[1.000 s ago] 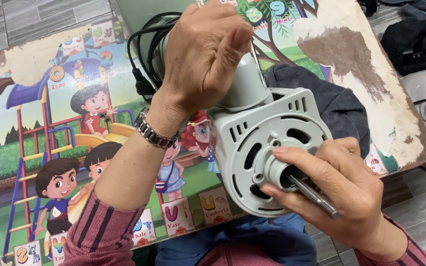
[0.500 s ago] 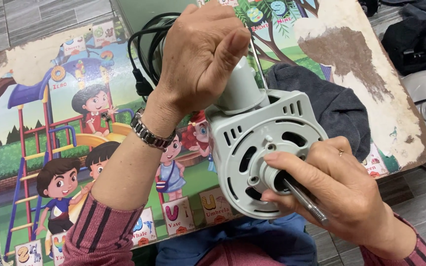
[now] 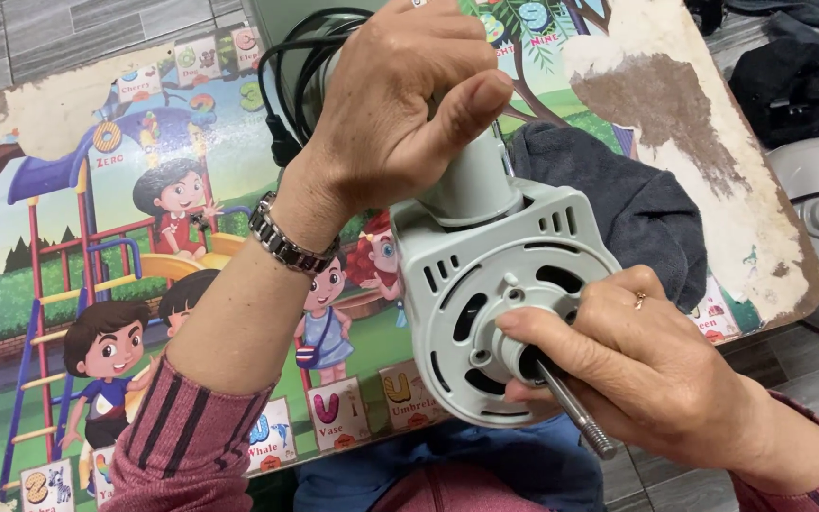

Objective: Disassembling the motor housing of an electric fan by prying off the front cover

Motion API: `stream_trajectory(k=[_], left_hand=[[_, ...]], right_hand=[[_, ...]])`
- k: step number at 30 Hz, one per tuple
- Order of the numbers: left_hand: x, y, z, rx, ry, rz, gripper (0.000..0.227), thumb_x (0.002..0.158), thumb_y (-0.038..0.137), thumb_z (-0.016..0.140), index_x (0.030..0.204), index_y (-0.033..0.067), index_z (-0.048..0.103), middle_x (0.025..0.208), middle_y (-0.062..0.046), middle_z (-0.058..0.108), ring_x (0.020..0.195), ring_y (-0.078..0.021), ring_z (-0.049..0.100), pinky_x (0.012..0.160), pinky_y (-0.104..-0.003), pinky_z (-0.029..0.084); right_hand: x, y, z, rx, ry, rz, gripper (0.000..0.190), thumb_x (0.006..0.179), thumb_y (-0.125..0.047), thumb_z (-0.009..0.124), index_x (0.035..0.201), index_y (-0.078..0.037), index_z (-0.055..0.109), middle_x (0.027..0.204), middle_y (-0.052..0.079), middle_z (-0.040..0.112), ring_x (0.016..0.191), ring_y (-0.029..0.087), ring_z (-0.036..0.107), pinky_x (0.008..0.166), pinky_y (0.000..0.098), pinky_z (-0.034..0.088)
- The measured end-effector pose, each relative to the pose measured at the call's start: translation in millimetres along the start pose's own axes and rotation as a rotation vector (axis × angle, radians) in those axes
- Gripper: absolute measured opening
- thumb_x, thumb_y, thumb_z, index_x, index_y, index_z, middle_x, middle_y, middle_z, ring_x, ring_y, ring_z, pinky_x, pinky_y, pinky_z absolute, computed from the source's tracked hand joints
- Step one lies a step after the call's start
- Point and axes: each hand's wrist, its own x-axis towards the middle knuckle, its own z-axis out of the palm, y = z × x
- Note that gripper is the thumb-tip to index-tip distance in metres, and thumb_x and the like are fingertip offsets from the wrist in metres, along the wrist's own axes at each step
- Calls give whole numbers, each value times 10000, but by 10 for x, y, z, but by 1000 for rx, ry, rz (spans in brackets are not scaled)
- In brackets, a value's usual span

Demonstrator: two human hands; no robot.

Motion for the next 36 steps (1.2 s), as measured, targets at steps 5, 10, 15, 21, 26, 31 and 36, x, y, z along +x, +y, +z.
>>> stream_trajectory(k=[5, 10, 15, 21, 26, 31, 36], left_hand=[[47, -33, 31, -45, -7, 21, 617, 1133, 406, 329, 710, 8, 538, 706, -85, 469, 677, -255, 416, 656, -407, 348], [103, -9, 60, -68, -40, -40, 579, 1120, 380, 368, 713, 10, 550, 701, -67, 516, 618, -240, 445, 582, -389, 357], [134, 12, 107, 10, 26, -69, 564, 1106, 347, 366, 719, 23, 618, 688, -57, 558, 528, -240, 420, 523, -393, 333], [135, 84, 91, 90, 68, -45, 568, 1105, 335, 352, 693, 41, 608, 645, -74, 562, 545, -291, 436, 575, -411, 363], [76, 123, 80, 142, 79, -20, 565, 1117, 338, 377, 686, 44, 596, 707, -73, 562, 643, -281, 453, 691, -398, 358], [16, 131, -1, 90, 8, -23, 437, 1104, 273, 439, 751, 39, 542, 793, -77, 527, 762, -266, 425, 756, -391, 313], [8, 181, -74, -15, -78, -36, 361, 1049, 234, 478, 750, 37, 522, 815, -99, 469, 783, -279, 384, 791, -401, 297]], right_hand=[[11, -3, 7, -38, 18, -43, 491, 815, -246, 879, 1198, -6, 687, 707, -44, 505, 599, 120, 483, 687, 301, 406], [-21, -23, 20, -37, 35, -2, 487, 800, -239, 890, 1186, -12, 699, 692, -53, 494, 590, 109, 466, 689, 294, 401], [-124, -57, 121, -121, 132, 87, 447, 795, -180, 879, 1185, -19, 732, 667, -51, 385, 591, 124, 363, 693, 291, 356], [-242, -55, 170, -142, 211, 544, 1447, 454, -611, 869, 1518, 252, 403, 1023, 217, 494, 901, 296, 456, 808, 376, 460], [-270, -99, 211, -51, 275, 588, 1228, 495, -482, 871, 1461, 187, 516, 1011, 175, 510, 827, 246, 405, 760, 350, 411], [-430, 186, 126, 205, 337, 647, 818, 776, -324, 530, 1468, 112, 515, 860, 61, 372, 798, 189, 349, 753, 306, 341], [-320, 1058, -133, 378, 401, 867, 334, 1115, -13, 343, 1367, 33, 557, 810, 8, 394, 735, 105, 365, 661, 233, 318]])
